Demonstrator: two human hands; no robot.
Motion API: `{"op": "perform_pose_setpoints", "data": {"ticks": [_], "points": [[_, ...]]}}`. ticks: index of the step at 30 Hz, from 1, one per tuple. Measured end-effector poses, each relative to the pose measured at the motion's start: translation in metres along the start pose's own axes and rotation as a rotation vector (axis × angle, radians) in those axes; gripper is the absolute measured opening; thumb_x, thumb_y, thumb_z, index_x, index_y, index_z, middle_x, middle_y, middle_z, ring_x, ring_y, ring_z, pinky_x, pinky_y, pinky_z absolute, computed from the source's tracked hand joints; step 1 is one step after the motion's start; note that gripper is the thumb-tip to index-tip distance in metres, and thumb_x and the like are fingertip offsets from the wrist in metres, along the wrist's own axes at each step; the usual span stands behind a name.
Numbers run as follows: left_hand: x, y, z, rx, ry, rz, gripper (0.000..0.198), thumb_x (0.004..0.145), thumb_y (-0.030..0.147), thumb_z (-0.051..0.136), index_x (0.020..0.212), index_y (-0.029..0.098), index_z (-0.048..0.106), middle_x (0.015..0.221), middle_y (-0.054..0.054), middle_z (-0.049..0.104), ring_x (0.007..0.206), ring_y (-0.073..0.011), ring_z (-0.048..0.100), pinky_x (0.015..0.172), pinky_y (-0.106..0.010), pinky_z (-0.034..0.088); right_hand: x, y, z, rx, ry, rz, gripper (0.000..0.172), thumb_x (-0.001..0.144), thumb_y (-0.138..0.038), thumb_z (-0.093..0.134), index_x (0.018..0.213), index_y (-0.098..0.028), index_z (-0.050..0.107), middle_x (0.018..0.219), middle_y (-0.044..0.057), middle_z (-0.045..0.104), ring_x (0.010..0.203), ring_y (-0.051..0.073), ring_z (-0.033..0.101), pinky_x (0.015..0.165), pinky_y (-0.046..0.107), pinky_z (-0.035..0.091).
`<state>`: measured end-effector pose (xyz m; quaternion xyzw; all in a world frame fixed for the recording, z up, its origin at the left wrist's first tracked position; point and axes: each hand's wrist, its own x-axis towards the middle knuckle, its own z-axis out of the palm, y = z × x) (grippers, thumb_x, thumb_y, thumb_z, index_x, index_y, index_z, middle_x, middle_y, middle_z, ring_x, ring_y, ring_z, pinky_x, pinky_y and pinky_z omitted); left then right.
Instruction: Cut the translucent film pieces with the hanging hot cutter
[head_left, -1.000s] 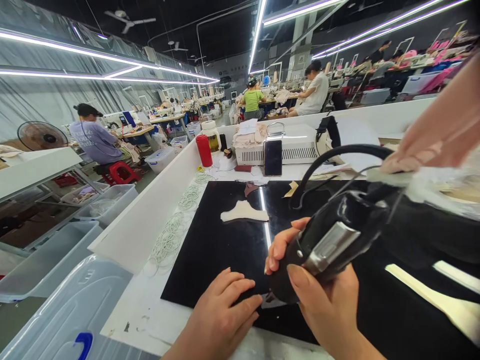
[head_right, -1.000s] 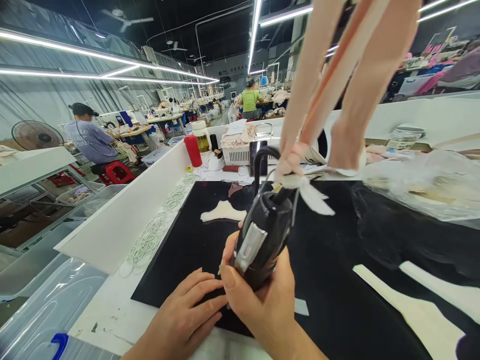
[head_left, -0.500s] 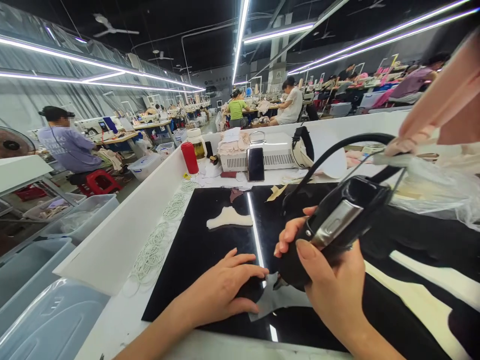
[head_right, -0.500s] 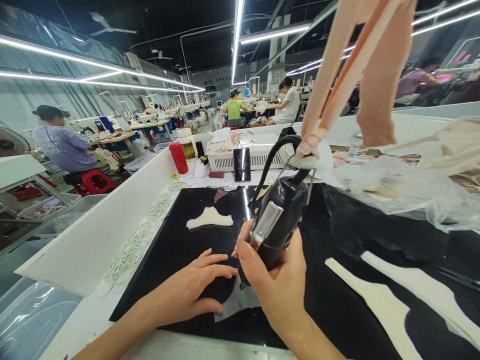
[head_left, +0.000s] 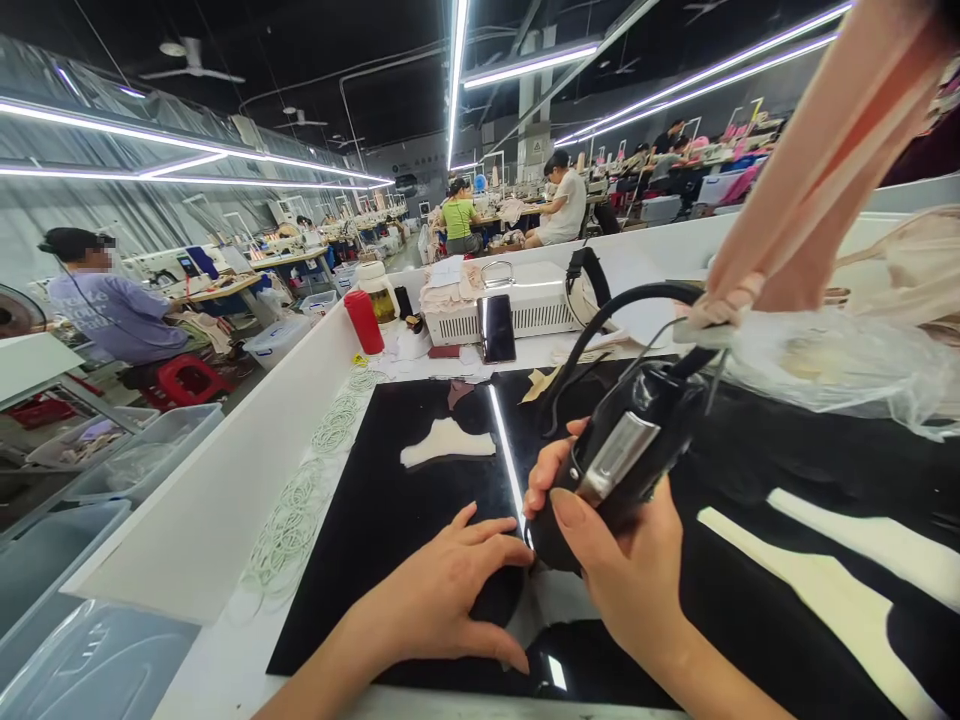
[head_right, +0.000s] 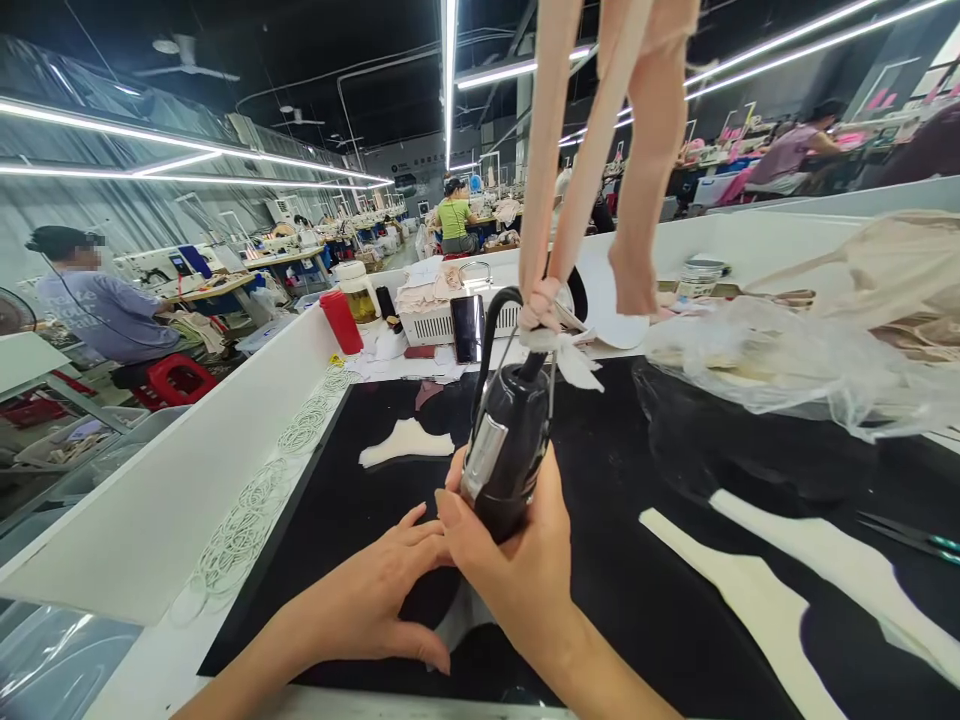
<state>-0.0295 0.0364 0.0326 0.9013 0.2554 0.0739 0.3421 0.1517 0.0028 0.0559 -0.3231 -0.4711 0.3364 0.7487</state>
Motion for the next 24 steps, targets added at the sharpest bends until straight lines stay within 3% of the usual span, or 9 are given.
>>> {"op": "perform_pose_setpoints", "data": {"ticks": [7,18,24], "points": [[-0.0004,-0.003,0.0058,-0.024,0.023,-0.006,0.081,0.078,0.058,0.085,0.146,0.029,0.051,0.142,-0.008,0.063,0.147,-0.0319,0.045,0.128,-0.061,0.004,0.0007,0.0071,-0.0087,0.0,-0.031,-0.003,0.033,0.09,-0.025,0.076,0.115,-0.031,0.057,0.087,-0.002,0.068,0.066,0.015,0.065,0.064,0.031,0.06],[0.0004,0.0005,0.0059,-0.012,0.04,-0.009,0.087,0.075,0.06,0.086,0.148,0.029,0.049,0.145,-0.008,0.061,0.146,-0.0326,0.046,0.129,-0.059,0.006,-0.0023,0.0077,-0.0083,-0.01,-0.068,-0.029,0.028,0.092,-0.02,0.072,0.113,-0.031,0.057,0.089,-0.003,0.067,0.063,0.013,0.063,0.059,0.028,0.058],[0.0002,-0.0008,0.0073,0.008,0.044,-0.01,0.09,0.073,0.061,0.087,0.148,0.028,0.049,0.145,-0.009,0.061,0.147,-0.0342,0.045,0.129,-0.059,0.005,-0.004,0.0078,-0.0086,0.007,-0.058,0.005,0.03,0.093,-0.023,0.071,0.118,-0.032,0.056,0.088,-0.002,0.067,0.067,0.016,0.066,0.064,0.032,0.06]]}}
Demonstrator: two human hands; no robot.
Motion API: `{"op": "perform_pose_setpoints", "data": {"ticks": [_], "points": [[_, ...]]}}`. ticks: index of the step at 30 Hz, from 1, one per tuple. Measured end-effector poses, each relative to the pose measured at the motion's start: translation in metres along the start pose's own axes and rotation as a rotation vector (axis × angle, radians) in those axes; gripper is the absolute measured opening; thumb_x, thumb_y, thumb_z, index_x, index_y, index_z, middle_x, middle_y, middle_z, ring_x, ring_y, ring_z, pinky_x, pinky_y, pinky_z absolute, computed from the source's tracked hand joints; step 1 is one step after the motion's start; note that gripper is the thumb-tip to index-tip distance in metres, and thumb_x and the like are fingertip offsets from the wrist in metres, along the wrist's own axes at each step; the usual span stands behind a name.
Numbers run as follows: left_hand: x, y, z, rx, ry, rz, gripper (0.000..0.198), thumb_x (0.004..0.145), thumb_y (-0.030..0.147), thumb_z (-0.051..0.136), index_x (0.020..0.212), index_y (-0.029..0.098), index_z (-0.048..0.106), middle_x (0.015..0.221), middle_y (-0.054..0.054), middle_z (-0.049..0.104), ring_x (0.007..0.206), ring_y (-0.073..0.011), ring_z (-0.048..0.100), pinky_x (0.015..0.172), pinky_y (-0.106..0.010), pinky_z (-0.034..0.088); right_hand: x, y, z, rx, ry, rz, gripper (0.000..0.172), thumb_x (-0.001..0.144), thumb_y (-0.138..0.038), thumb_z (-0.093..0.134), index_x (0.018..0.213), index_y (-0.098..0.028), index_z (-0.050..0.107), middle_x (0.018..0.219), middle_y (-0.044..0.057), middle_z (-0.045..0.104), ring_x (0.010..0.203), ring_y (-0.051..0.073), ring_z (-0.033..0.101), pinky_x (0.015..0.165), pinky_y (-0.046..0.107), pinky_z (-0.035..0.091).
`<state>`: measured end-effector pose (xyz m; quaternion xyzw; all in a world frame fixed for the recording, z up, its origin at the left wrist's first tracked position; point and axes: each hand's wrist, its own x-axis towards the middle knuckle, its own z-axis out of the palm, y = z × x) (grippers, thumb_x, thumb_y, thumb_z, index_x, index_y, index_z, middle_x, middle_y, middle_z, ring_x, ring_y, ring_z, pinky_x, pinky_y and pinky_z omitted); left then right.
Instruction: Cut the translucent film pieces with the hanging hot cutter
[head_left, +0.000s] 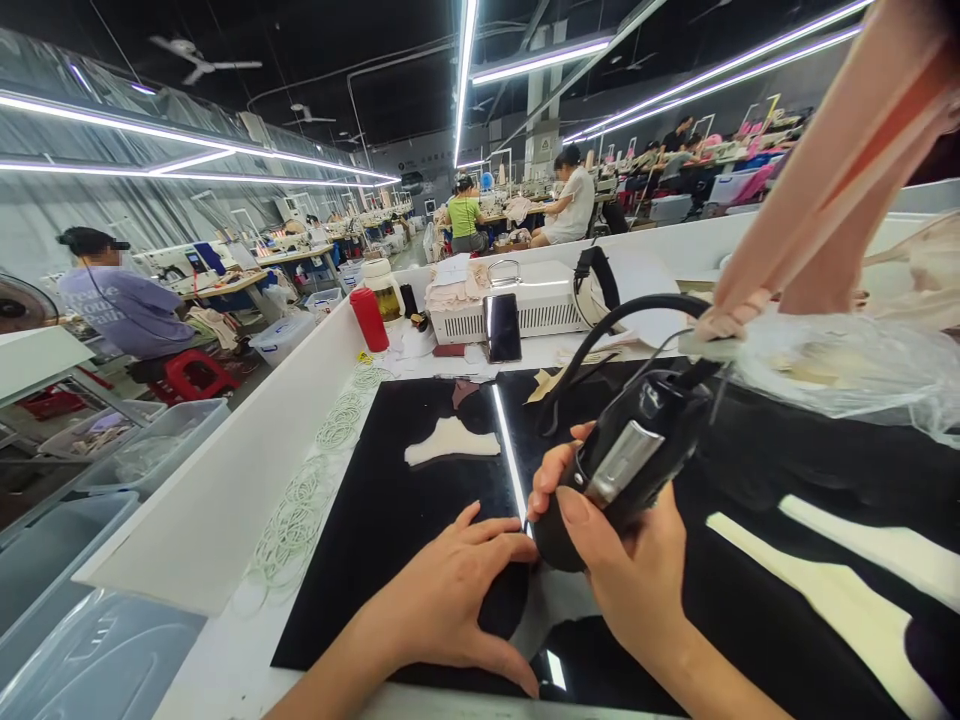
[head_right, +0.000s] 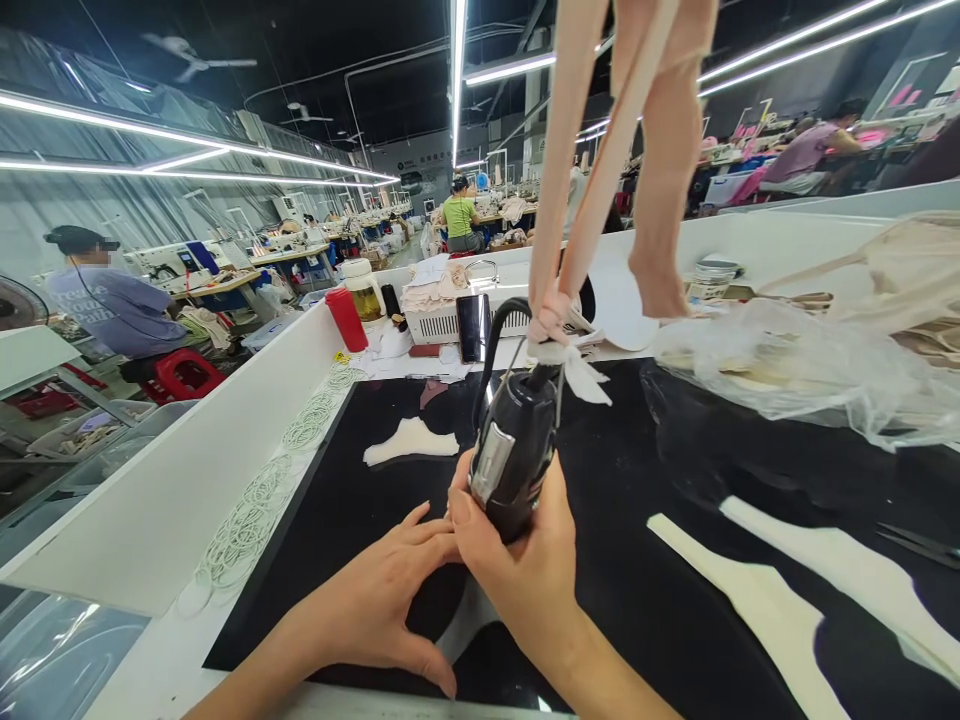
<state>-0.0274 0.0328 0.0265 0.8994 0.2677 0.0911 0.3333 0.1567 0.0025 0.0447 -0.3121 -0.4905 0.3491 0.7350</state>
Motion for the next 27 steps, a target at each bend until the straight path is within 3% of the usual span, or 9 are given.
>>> {"op": "perform_pose_setpoints", "data": {"ticks": [5,11,14,20,24,27], "points": [[0.0,-0.002,0.002,0.008,0.006,0.006,0.092,0.073,0.062,0.086,0.149,0.028,0.048,0.147,-0.01,0.059,0.148,-0.0343,0.044,0.128,-0.06,0.006,-0.004,-0.006,0.004,0.034,-0.006,-0.004,0.028,0.091,-0.032,0.075,0.113,-0.03,0.058,0.087,-0.001,0.067,0.062,0.014,0.062,0.058,0.029,0.058],[0.001,-0.004,0.003,0.014,-0.002,0.018,0.097,0.073,0.062,0.086,0.152,0.026,0.045,0.151,-0.012,0.057,0.15,-0.0359,0.04,0.127,-0.063,0.003,-0.008,-0.005,0.005,0.003,-0.009,0.029,0.028,0.094,-0.029,0.071,0.117,-0.031,0.056,0.09,0.0,0.068,0.072,0.017,0.068,0.07,0.035,0.061],[0.001,-0.005,0.003,0.019,-0.004,0.022,0.099,0.072,0.064,0.086,0.153,0.025,0.045,0.15,-0.013,0.057,0.149,-0.0364,0.041,0.127,-0.063,0.004,-0.011,-0.005,0.004,0.04,-0.016,0.036,0.028,0.095,-0.034,0.072,0.118,-0.031,0.057,0.091,0.0,0.068,0.069,0.016,0.064,0.066,0.033,0.06],[0.002,-0.003,0.001,0.024,-0.021,0.017,0.092,0.073,0.065,0.085,0.148,0.024,0.052,0.147,-0.013,0.06,0.15,-0.037,0.039,0.128,-0.062,0.006,-0.02,-0.011,0.007,0.093,-0.093,0.014,0.035,0.094,-0.035,0.072,0.124,-0.03,0.055,0.089,0.002,0.068,0.07,0.018,0.066,0.074,0.04,0.064],[0.002,-0.001,0.0,0.014,-0.024,0.01,0.093,0.073,0.065,0.085,0.149,0.024,0.05,0.15,-0.013,0.057,0.151,-0.0367,0.037,0.127,-0.063,0.004,-0.022,-0.009,0.012,0.062,-0.025,0.022,0.03,0.096,-0.033,0.07,0.122,-0.029,0.055,0.087,0.001,0.067,0.074,0.019,0.067,0.078,0.043,0.064],[0.002,-0.001,0.0,0.018,-0.022,0.022,0.094,0.074,0.064,0.085,0.152,0.025,0.048,0.155,-0.013,0.053,0.151,-0.0365,0.037,0.128,-0.062,0.004,-0.021,-0.009,0.013,0.056,-0.05,0.029,0.029,0.097,-0.032,0.069,0.122,-0.029,0.055,0.089,0.002,0.068,0.075,0.02,0.069,0.08,0.044,0.065]]}}
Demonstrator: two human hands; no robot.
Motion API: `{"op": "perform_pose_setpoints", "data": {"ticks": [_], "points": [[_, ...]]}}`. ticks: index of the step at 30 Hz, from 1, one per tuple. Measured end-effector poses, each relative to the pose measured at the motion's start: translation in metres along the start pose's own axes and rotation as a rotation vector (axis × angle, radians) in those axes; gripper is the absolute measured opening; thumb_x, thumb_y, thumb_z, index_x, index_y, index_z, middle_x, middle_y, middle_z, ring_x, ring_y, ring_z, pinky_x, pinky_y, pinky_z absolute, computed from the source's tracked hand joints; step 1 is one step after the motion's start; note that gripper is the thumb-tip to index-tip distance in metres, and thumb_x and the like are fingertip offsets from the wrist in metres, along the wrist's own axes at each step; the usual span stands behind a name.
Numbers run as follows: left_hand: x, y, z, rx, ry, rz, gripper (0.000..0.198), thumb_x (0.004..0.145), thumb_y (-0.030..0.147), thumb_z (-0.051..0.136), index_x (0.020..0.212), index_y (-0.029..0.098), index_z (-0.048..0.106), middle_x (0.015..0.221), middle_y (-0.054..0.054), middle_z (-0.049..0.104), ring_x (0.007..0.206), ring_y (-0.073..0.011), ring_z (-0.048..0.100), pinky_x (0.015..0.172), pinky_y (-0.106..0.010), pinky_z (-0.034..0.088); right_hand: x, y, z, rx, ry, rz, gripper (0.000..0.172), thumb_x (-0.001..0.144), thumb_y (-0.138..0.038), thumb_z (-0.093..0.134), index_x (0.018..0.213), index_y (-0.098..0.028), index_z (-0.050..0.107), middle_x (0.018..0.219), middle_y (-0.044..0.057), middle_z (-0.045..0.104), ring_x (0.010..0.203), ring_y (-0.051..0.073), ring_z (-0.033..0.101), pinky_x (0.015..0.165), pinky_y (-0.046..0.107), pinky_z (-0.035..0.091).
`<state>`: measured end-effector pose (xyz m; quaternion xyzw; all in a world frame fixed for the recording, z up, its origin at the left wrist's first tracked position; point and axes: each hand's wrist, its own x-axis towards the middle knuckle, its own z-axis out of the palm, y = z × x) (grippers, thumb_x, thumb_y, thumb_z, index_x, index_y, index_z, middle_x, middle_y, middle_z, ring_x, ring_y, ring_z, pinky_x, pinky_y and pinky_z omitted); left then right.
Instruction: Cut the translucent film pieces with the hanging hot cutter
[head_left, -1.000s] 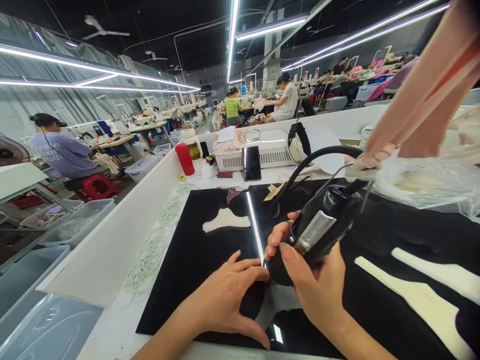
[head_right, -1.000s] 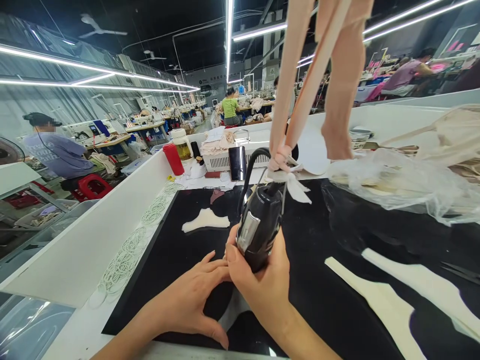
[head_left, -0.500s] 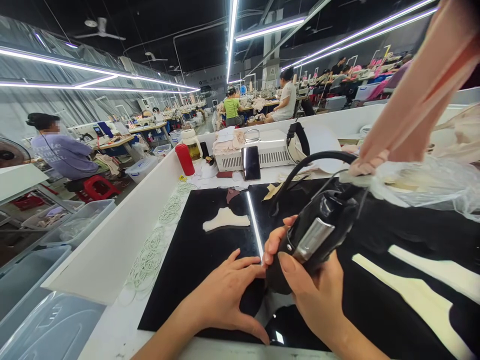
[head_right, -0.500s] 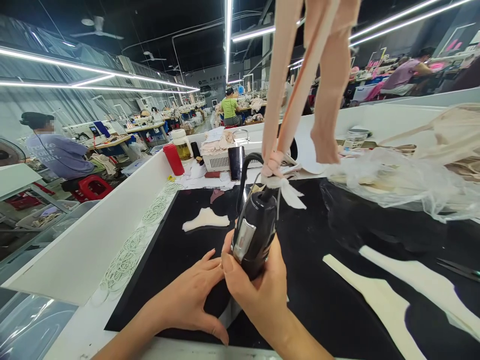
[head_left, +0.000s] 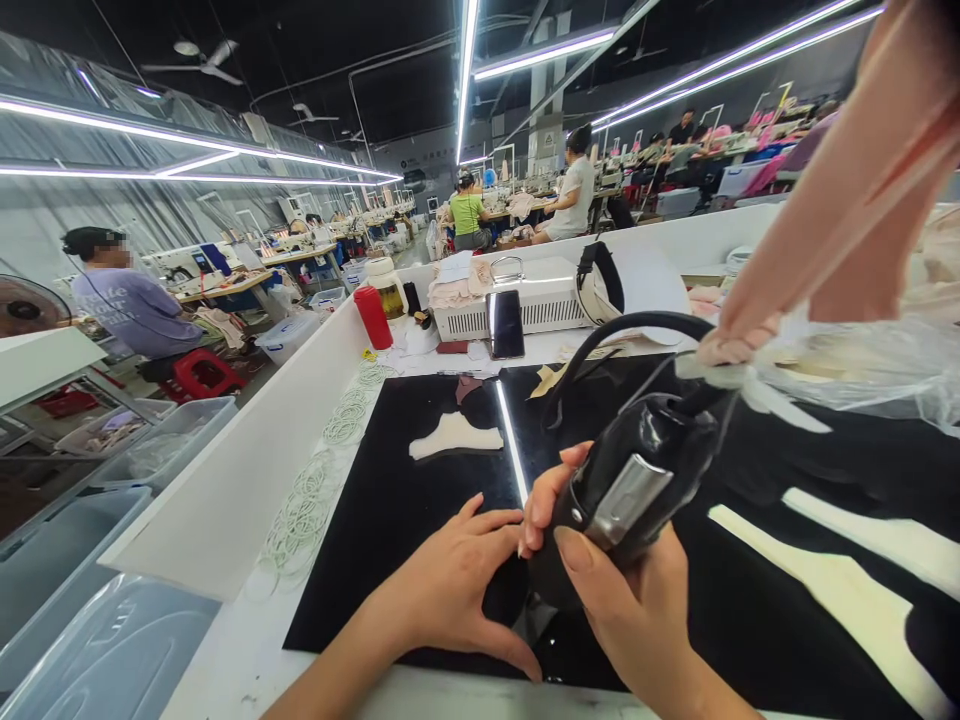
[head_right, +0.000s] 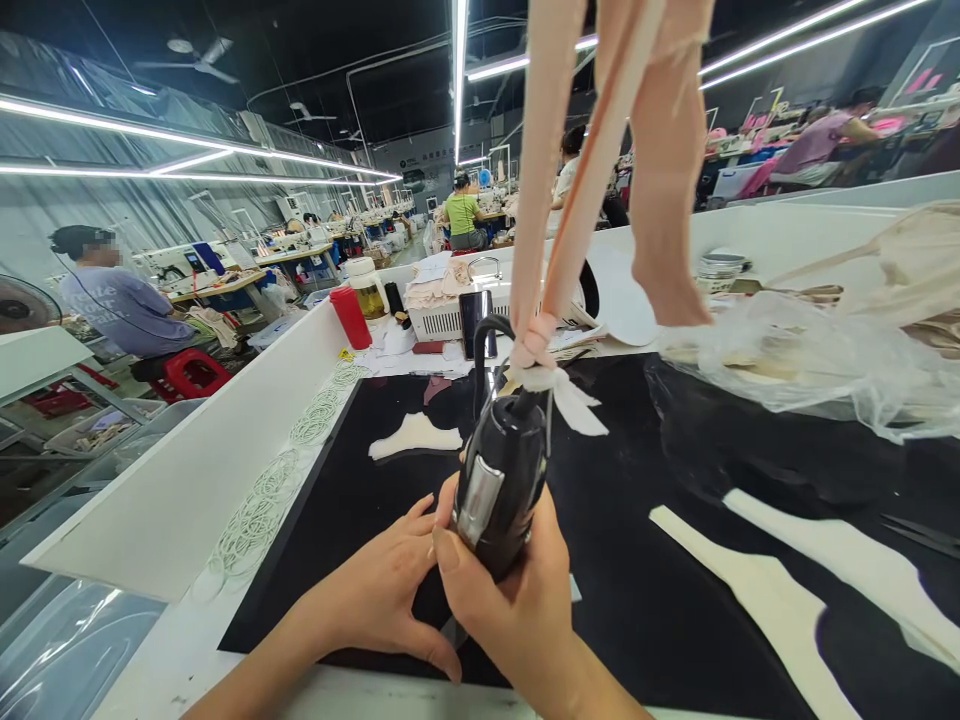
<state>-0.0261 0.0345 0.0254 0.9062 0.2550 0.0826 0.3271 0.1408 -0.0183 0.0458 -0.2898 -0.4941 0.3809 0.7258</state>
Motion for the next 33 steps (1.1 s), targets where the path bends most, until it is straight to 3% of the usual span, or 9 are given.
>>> {"op": "perform_pose_setpoints", "data": {"ticks": [4,9,13,17,20,24,27,33], "points": [[0.001,-0.001,0.0,0.002,-0.007,-0.004,0.09,0.073,0.062,0.085,0.148,0.025,0.052,0.149,-0.012,0.058,0.149,-0.0377,0.04,0.127,-0.062,0.007,-0.001,-0.005,0.0,0.01,-0.021,-0.014,0.033,0.094,-0.04,0.073,0.121,-0.03,0.056,0.085,0.001,0.068,0.072,0.021,0.069,0.079,0.047,0.065],[0.001,0.001,-0.002,0.001,0.02,0.006,0.091,0.072,0.059,0.087,0.149,0.026,0.052,0.149,-0.011,0.058,0.147,-0.0388,0.041,0.127,-0.06,0.012,-0.009,-0.001,-0.002,0.026,-0.084,0.014,0.031,0.097,-0.033,0.067,0.125,-0.032,0.057,0.088,0.001,0.068,0.079,0.022,0.071,0.088,0.049,0.062],[0.001,0.002,-0.003,0.002,0.037,0.007,0.09,0.072,0.056,0.087,0.15,0.028,0.052,0.151,-0.01,0.057,0.148,-0.0389,0.04,0.127,-0.059,0.014,-0.013,0.009,0.002,0.005,-0.019,0.04,0.029,0.095,-0.037,0.068,0.122,-0.031,0.058,0.093,0.004,0.072,0.09,0.025,0.072,0.096,0.051,0.058],[0.0,0.0,-0.002,-0.001,0.039,0.021,0.088,0.074,0.055,0.085,0.151,0.027,0.051,0.153,-0.011,0.054,0.149,-0.0393,0.039,0.127,-0.061,0.011,-0.011,0.006,0.012,0.04,0.058,0.033,0.039,0.091,-0.05,0.072,0.122,-0.031,0.058,0.087,0.001,0.069,0.076,0.021,0.068,0.08,0.041,0.061],[-0.001,-0.002,-0.002,0.004,0.021,-0.02,0.085,0.072,0.055,0.087,0.146,0.028,0.055,0.155,-0.012,0.052,0.15,-0.0392,0.038,0.126,-0.066,0.008,-0.002,-0.007,0.007,0.013,0.045,0.0,0.037,0.089,-0.051,0.075,0.115,-0.028,0.062,0.087,0.001,0.067,0.069,0.017,0.065,0.07,0.033,0.062],[-0.005,0.0,-0.004,0.017,0.027,-0.023,0.051,0.08,0.051,0.085,0.123,0.03,0.069,0.155,-0.007,0.054,0.151,-0.0336,0.039,0.127,-0.064,0.009,0.016,-0.026,-0.017,-0.211,0.001,0.011,0.034,0.083,-0.04,0.083,0.109,-0.026,0.068,0.097,0.006,0.073,0.076,0.021,0.072,0.068,0.03,0.064],[-0.008,0.002,-0.005,0.044,0.045,0.001,0.024,0.085,0.045,0.083,0.102,0.029,0.076,0.153,-0.004,0.056,0.148,-0.0317,0.043,0.127,-0.062,0.014,0.029,-0.034,-0.031,-0.285,0.023,0.034,0.031,0.084,-0.035,0.083,0.11,-0.027,0.068,0.094,0.004,0.074,0.073,0.018,0.072,0.066,0.027,0.063],[-0.013,-0.006,-0.009,0.084,0.074,-0.007,0.005,0.089,0.032,0.08,0.095,0.031,0.079,0.148,0.0,0.061,0.146,-0.0306,0.047,0.126,-0.062,0.018,0.038,-0.034,-0.042,-0.232,0.076,-0.072,0.028,0.087,-0.033,0.081,0.109,-0.03,0.064,0.1,0.002,0.071,0.073,0.017,0.071,0.067,0.029,0.064]]}}
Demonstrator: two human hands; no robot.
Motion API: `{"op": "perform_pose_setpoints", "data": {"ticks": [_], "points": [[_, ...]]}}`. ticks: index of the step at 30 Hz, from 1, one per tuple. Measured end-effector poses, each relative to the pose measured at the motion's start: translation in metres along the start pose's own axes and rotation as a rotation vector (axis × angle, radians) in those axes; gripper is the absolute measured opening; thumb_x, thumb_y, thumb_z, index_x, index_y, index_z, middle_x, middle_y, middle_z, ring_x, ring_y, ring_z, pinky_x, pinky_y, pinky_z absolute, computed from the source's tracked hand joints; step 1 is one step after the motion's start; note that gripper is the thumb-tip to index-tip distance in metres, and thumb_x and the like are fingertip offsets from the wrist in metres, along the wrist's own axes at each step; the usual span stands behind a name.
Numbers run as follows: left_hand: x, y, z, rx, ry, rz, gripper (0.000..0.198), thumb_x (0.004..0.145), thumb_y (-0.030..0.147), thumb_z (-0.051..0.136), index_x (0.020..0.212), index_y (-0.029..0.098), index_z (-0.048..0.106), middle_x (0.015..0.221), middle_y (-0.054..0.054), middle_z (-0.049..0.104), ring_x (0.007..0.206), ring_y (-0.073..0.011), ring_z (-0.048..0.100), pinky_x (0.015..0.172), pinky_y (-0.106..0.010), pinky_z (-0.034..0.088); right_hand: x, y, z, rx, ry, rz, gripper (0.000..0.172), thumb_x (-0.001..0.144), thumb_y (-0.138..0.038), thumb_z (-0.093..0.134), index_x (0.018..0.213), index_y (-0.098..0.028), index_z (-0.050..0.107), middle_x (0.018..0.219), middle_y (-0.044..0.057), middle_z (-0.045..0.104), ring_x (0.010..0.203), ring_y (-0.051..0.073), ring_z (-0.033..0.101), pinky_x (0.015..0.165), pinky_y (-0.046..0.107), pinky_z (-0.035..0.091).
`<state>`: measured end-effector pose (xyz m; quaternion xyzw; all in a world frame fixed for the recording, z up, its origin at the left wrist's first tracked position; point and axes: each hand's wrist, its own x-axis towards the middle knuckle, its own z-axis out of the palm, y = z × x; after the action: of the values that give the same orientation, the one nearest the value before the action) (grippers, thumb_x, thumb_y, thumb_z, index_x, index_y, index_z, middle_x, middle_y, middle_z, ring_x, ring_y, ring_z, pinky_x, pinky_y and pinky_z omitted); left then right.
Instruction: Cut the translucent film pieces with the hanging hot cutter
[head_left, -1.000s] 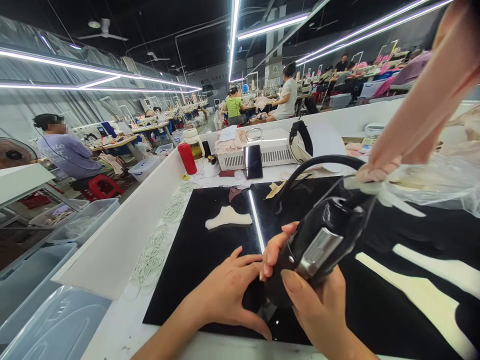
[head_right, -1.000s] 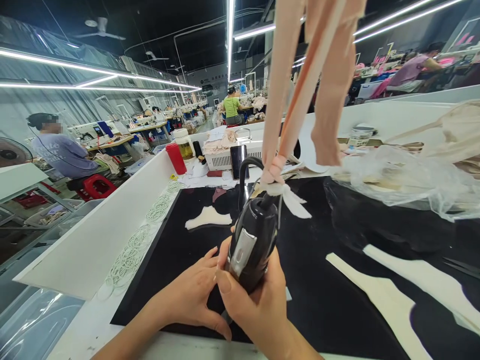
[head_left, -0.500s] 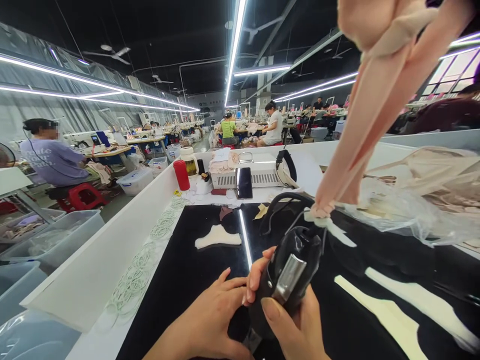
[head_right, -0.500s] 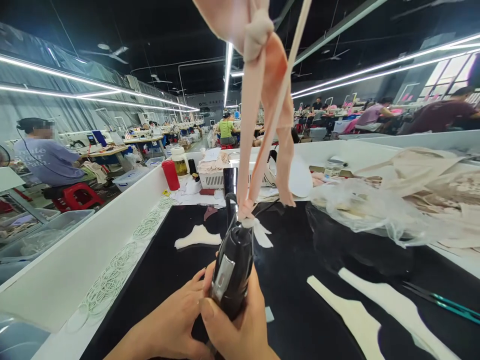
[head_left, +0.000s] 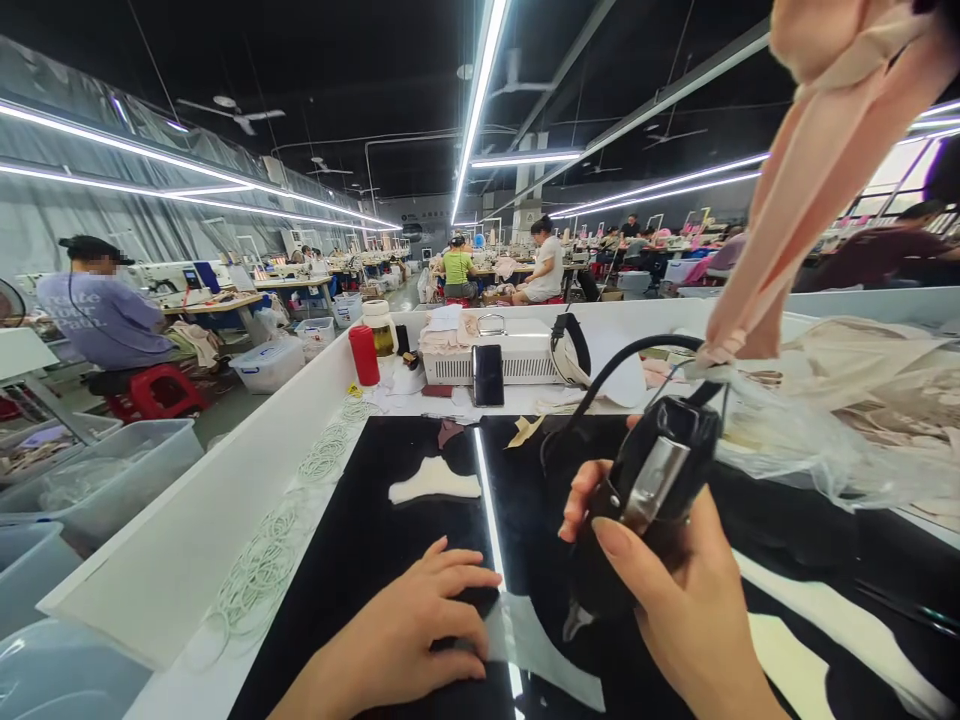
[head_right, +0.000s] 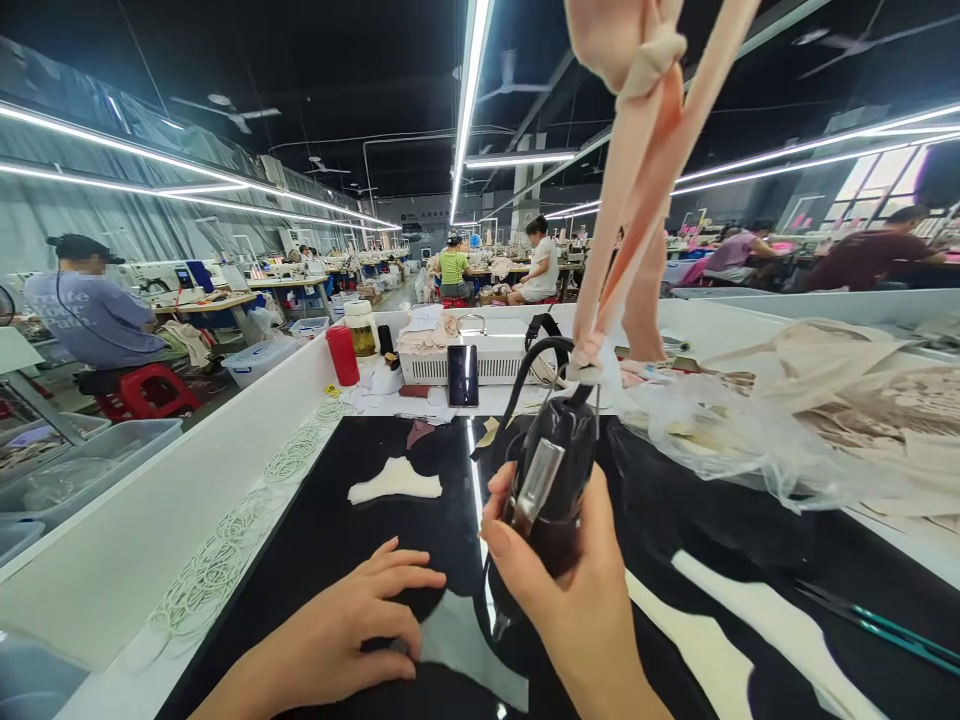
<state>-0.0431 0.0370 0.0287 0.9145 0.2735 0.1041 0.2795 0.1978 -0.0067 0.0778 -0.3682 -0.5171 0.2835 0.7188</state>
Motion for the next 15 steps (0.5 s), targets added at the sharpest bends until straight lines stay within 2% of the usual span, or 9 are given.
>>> {"op": "perform_pose_setpoints", "data": {"ticks": [4,8,12,15], "points": [[-0.004,-0.01,-0.005,0.087,0.04,0.011,0.008,0.093,0.027,0.074,0.097,0.032,0.079,0.147,0.0,0.061,0.147,-0.0314,0.046,0.125,-0.063,0.02,0.001,0.003,-0.004,-0.014,-0.05,-0.017,0.031,0.088,-0.031,0.08,0.114,-0.031,0.063,0.101,0.002,0.07,0.075,0.017,0.072,0.068,0.03,0.066],[-0.006,-0.018,-0.005,0.23,0.177,-0.029,0.018,0.099,0.016,0.062,0.102,0.028,0.075,0.147,-0.003,0.06,0.145,-0.0306,0.047,0.125,-0.063,0.023,0.0,0.005,-0.003,0.003,-0.045,-0.033,0.031,0.091,-0.032,0.077,0.117,-0.033,0.059,0.103,0.002,0.069,0.078,0.018,0.072,0.066,0.03,0.065],[-0.005,-0.012,-0.001,0.263,0.301,-0.036,0.02,0.103,0.014,0.054,0.105,0.023,0.071,0.127,-0.006,0.068,0.122,-0.0224,0.063,0.124,-0.052,0.033,-0.004,0.007,0.0,0.01,-0.035,-0.05,0.03,0.092,-0.032,0.077,0.114,-0.032,0.057,0.097,-0.001,0.068,0.071,0.015,0.07,0.065,0.029,0.063],[-0.001,-0.005,0.004,0.224,0.276,-0.033,0.015,0.102,0.017,0.058,0.106,0.022,0.07,0.108,-0.002,0.071,0.105,-0.018,0.067,0.122,-0.047,0.037,-0.006,0.01,0.004,0.047,-0.012,-0.038,0.029,0.093,-0.032,0.076,0.113,-0.031,0.055,0.092,-0.002,0.067,0.067,0.014,0.068,0.063,0.029,0.061]]}}
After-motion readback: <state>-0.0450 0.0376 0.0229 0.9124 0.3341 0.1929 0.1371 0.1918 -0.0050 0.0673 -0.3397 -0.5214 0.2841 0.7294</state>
